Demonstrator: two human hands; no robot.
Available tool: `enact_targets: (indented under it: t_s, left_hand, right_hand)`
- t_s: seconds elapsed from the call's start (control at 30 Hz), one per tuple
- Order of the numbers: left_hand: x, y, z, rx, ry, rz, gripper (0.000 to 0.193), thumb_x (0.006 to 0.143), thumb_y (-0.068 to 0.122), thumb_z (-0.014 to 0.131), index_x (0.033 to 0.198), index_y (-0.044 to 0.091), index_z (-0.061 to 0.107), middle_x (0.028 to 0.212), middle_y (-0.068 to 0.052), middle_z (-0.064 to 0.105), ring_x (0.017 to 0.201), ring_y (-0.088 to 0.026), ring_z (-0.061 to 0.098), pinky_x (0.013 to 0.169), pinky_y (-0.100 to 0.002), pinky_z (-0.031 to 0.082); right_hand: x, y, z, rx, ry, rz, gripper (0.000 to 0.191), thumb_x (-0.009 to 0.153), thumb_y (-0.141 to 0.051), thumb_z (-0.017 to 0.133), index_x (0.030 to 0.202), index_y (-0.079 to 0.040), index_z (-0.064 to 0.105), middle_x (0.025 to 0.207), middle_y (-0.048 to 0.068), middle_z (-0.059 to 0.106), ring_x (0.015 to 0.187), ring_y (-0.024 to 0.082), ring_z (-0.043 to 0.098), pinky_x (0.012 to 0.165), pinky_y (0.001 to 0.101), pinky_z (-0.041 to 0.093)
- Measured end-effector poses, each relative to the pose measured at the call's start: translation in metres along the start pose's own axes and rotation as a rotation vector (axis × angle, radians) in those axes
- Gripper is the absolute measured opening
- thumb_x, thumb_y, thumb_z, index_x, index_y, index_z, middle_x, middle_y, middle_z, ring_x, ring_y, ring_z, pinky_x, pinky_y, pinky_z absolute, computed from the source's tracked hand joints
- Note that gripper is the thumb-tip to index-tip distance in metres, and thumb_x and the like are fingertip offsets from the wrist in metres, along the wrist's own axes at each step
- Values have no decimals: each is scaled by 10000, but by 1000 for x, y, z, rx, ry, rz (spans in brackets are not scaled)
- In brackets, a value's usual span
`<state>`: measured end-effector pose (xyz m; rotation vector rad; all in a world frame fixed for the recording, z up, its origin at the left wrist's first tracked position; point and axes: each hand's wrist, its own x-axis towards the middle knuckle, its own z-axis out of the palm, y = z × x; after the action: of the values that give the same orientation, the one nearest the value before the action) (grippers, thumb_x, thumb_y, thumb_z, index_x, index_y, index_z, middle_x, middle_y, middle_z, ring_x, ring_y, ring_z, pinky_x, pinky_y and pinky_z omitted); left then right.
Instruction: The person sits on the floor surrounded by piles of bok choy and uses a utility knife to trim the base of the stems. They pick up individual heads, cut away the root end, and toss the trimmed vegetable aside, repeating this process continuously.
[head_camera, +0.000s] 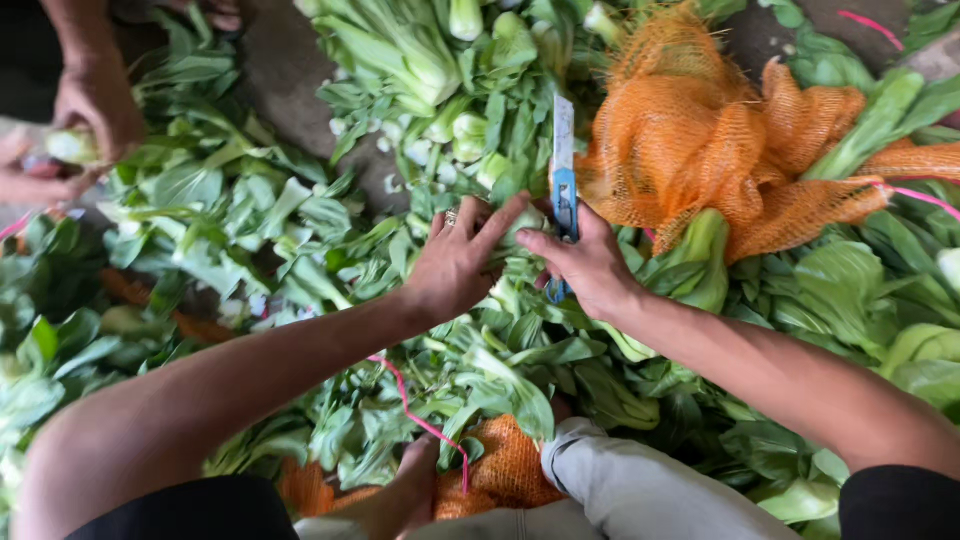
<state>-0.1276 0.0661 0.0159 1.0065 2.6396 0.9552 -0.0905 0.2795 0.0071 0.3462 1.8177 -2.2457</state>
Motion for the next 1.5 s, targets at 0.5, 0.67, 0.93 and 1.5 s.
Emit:
enact_targets:
  t_s: [0.5,0.67,0.93,1.5]
  left_hand:
    - [-122,26,-8,-523,144,-52,623,874,186,821,1431,64,570,1349,-129,661,1256,-309,680,1096,-401,515]
    - [-144,31,-5,-618,298,-268,530,840,168,832,1275,40,557,1194,-135,615,1095,-279,684,960,-387,564]
    - [-153,17,-6,-344,499,-267,508,721,89,871,1142,38,593,1116,-129,684,1053,-341,641,947,-425,498]
    - [-152,25,-2,-775,405,-308,488,833,186,872,1192,57,569,1136,-67,680,1072,-149,659,947,-310,551]
  right_hand:
    - [-77,-12,38,-437,-501,-406,507,853,-89,823,1288,-1,577,1364,123,628,1248,184,594,1054,337,499]
    - [-88,-8,39,-968,-223,-240,357,1029,-225,613,1334,-42,585,891,105,688,704,206,630,655,355,523]
    - [-102,-12,49,-1029,-268,-511,318,1006,-244,606,1272,-71,595,886,104,698,691,243,697,589,355,535]
    - [-24,35,-18,-900,-72,-109,316,1094,-386,541,1131,-81,616,777,83,617,673,191,573,593,340,466]
